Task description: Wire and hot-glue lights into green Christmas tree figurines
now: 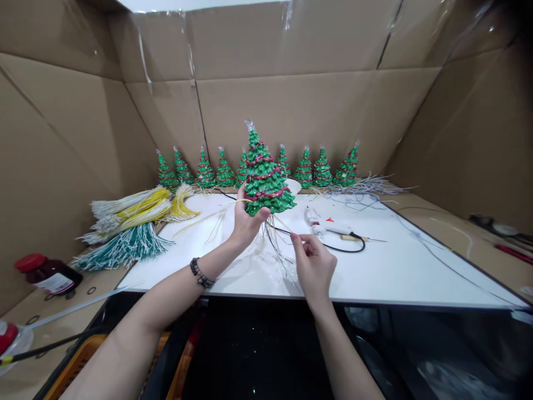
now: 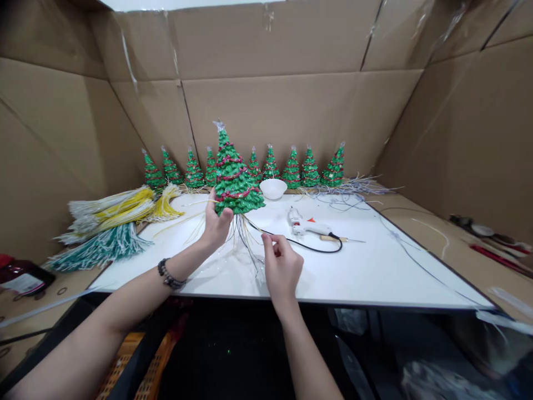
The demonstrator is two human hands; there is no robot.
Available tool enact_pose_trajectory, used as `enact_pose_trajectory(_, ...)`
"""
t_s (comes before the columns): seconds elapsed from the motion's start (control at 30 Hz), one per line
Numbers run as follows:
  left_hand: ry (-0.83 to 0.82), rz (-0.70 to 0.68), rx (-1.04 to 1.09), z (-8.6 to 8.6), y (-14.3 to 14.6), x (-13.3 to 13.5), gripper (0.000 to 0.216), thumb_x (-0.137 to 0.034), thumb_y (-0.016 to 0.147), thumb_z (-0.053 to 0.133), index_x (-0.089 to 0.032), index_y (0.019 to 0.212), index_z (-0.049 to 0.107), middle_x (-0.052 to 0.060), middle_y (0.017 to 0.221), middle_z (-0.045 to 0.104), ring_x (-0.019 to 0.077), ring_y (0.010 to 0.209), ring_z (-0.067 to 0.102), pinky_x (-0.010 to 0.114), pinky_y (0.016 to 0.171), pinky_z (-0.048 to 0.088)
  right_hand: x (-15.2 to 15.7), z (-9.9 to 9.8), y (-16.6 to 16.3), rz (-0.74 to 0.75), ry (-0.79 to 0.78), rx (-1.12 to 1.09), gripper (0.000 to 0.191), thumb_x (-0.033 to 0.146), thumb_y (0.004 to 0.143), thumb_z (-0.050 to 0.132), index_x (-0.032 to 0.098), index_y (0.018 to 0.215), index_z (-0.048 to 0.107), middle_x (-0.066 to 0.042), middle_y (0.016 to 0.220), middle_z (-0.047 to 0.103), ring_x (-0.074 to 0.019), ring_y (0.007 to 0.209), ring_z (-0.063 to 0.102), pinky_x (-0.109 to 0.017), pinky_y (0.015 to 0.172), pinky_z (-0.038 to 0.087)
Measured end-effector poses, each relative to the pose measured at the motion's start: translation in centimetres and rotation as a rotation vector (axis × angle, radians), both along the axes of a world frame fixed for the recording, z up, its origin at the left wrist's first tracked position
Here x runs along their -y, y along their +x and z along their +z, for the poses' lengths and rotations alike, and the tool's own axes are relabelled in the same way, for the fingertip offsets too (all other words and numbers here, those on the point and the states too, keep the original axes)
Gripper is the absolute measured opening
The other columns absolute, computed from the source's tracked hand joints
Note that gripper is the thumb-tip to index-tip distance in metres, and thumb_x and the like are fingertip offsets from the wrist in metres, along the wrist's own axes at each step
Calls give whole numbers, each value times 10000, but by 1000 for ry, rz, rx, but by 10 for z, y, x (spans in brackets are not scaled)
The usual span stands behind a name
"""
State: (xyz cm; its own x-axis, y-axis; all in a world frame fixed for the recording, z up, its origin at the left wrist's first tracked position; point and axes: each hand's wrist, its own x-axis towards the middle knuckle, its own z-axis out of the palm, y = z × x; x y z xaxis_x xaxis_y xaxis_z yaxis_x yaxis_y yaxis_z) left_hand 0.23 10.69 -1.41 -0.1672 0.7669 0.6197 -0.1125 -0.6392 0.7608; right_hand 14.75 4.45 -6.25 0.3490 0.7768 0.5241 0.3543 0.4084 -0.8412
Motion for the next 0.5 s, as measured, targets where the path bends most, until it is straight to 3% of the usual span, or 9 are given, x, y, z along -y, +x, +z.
enact_pose_trajectory(0.27,-9,23,-55,-1,-2,1,1262,-860,462,725,-192,1466,354,196,1429,556,341,1313,553,398,1077,468,-1,-10,9,0,-33,404,364,471,963,505,200,758,636,10,610,612,-130,526,506,-254,545,303)
enact_pose_trajectory(0.5,20,44,-57,1,-1,1,1272,-906,461,670,-213,1478,347,177,1407,569,346,1307,557,408,1080,468,-2,-14,9,-33,-72,624,357,387,969,465,197,720,636,-15,680,620,-147,594,530,-261,523,244)
